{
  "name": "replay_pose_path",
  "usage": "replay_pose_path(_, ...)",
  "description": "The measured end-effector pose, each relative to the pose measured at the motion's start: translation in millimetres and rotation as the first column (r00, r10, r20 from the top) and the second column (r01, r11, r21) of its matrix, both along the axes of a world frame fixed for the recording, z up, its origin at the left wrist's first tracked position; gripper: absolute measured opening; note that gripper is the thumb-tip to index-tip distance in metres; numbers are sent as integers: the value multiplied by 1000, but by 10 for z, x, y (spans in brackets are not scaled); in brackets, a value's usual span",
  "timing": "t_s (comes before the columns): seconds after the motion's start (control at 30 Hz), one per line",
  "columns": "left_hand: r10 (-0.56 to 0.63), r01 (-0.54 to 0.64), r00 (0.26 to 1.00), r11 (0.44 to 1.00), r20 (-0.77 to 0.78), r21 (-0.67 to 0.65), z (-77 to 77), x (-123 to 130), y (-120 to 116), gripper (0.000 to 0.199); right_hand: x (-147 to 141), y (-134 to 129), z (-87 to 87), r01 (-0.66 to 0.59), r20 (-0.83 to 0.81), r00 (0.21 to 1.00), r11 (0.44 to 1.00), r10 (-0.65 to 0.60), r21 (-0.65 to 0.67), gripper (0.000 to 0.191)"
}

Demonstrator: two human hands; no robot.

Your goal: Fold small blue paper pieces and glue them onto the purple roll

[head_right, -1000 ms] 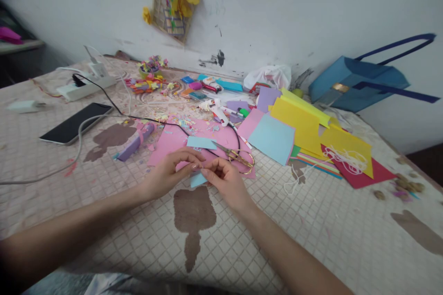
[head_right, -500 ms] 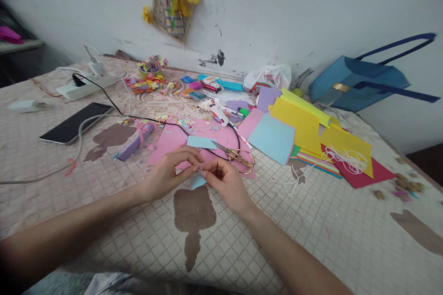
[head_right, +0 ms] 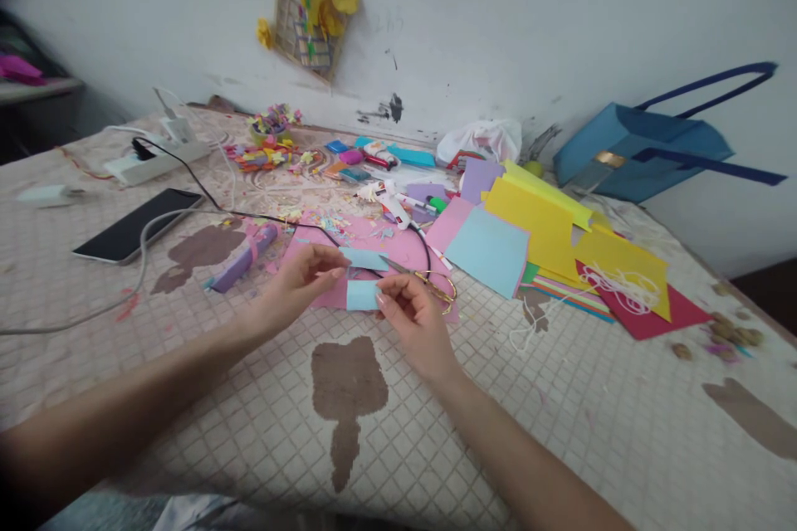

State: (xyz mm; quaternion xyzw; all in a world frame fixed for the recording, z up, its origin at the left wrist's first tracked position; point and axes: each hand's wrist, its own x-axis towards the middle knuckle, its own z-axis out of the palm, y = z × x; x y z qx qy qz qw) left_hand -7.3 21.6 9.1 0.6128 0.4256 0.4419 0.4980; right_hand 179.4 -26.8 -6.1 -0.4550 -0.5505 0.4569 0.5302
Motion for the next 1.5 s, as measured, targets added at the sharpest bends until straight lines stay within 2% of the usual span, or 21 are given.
replay_pose_path(0.1, -151, 168, 983, 966, 102, -195, 14, 57, -78, 26, -6, -11, 17, 6, 48, 999, 1000, -7, 22, 10)
replay_pose_path(0.2, -206, 254, 961, 920, 184, -298, -16, 85, -127, 29, -16, -22, 38, -13, 110, 994, 1000, 10, 25, 9)
replay_pose_path(0.47, -112, 247, 945, 861, 309, -444, -58, 88, -136, 31, -61, -63, 48, -26, 252, 968, 995, 2, 93, 15)
replay_pose_path(0.6, -117, 281, 926, 847, 359, -451, -61, 85, -136, 30, -65, -74, 30, -7, 320, 947, 990, -38, 138, 14)
replay_pose_path(0.73, -123, 299, 915, 846, 385, -442, -77, 84, -139, 29, -67, -70, 38, -18, 297, 954, 988, -28, 152, 16)
replay_pose_path(1.1, -78, 279, 897, 863, 435, -420, -68, 91, -132, 26, -53, -73, 12, -6, 360, 931, 984, -61, 181, 16)
replay_pose_path(1.27, -80, 302, 885, 849, 459, -434, -76, 86, -136, 27, -57, -72, -2, 32, 383, 919, 986, -94, 166, 14)
replay_pose_path(1.5, -68, 303, 879, 844, 472, -442, -56, 88, -140, 28, -63, -71, 18, -14, 442, 892, 971, -96, 237, 13)
